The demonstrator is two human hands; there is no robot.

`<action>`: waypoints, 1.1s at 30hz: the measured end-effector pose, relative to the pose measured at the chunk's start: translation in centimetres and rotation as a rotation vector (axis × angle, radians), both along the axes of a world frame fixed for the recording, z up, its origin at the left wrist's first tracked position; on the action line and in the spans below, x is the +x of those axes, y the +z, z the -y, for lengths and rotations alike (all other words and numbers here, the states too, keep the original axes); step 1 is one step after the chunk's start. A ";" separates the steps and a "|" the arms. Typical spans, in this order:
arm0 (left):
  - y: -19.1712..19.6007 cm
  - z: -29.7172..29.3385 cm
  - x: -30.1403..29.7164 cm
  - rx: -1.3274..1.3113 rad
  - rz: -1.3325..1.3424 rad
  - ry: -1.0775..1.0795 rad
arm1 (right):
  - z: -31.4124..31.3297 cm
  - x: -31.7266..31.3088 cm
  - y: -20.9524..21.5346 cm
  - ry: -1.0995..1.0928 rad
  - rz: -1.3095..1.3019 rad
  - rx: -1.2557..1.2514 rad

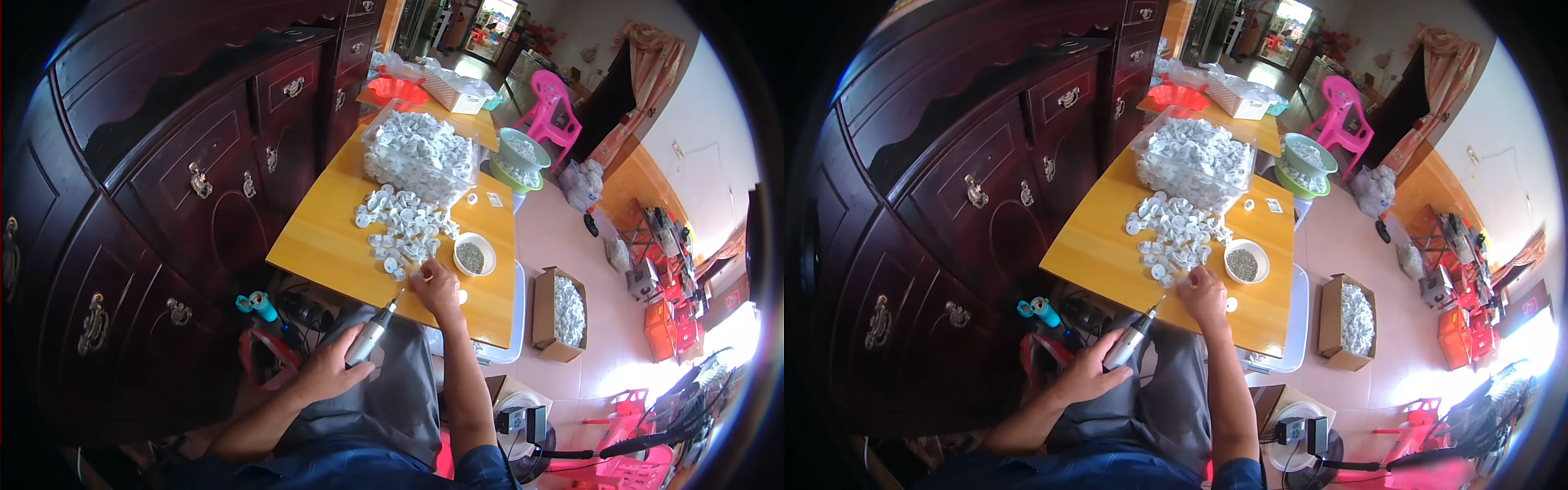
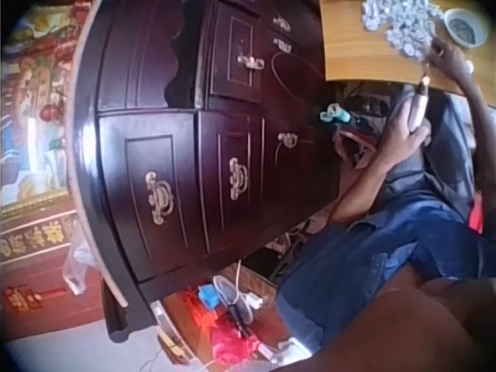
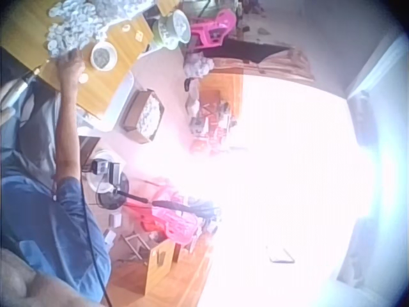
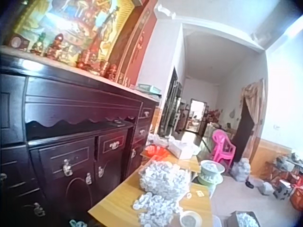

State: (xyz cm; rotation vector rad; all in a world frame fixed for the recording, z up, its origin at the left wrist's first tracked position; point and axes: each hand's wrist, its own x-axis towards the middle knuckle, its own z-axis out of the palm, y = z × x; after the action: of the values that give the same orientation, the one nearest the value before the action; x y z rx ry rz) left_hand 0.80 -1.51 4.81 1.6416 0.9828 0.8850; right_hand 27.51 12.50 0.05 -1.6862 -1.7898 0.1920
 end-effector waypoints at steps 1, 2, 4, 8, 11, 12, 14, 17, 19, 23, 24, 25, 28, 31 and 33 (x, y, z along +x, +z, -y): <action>-0.1 0.0 -0.1 -0.004 -0.001 0.007 | 0.2 0.0 0.1 0.008 -0.075 -0.033; -0.2 0.0 -0.1 -0.023 -0.015 0.007 | 0.7 -0.1 0.5 0.021 -0.253 -0.071; -0.5 0.0 -0.2 -0.044 -0.028 0.007 | 1.1 0.2 -0.1 0.036 -0.534 -0.154; -0.8 -0.1 -0.1 -0.028 -0.018 -0.022 | 1.6 1.0 -0.8 0.089 -1.130 -0.331; -0.8 0.0 -0.1 -0.030 -0.008 -0.027 | 2.1 1.5 -0.7 0.242 -1.548 -0.350; -0.8 0.0 -0.2 -0.036 0.003 -0.027 | 2.1 1.6 -0.5 0.244 -1.549 -0.351; -0.4 -0.1 -0.2 -0.033 -0.005 -0.028 | 2.3 1.9 -0.6 0.387 -1.729 -0.379; -0.9 -0.1 -0.1 -0.003 -0.011 -0.007 | 2.7 1.5 -0.4 0.344 -1.698 -0.458; -1.2 0.0 0.0 0.019 -0.007 0.011 | 2.9 1.3 -0.5 0.323 -1.656 -0.488; -1.1 -0.1 0.2 0.013 0.030 0.012 | 2.8 0.7 -1.0 0.292 -1.483 -0.491; -1.1 -0.1 0.1 0.015 0.019 0.012 | 2.8 0.5 -1.1 0.287 -1.484 -0.493; -0.9 -0.2 0.0 0.014 0.019 0.014 | 2.8 0.0 -0.8 0.220 -1.376 -0.457; -0.3 -0.1 -0.3 -0.085 -0.030 -0.010 | 3.1 -1.1 0.0 0.151 -1.169 -0.368; -0.2 -0.1 -0.2 -0.064 -0.023 -0.005 | 3.2 -1.9 0.0 0.120 -1.073 -0.249; -0.2 -0.1 -0.2 -0.056 -0.018 0.000 | 3.1 -1.7 -0.6 0.091 -1.073 -0.184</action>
State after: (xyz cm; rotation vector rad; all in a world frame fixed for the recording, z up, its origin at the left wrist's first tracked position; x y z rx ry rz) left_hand 0.63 -1.43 4.57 1.6048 1.0117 0.8373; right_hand 25.79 9.39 -0.50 -1.2023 -1.0261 1.0927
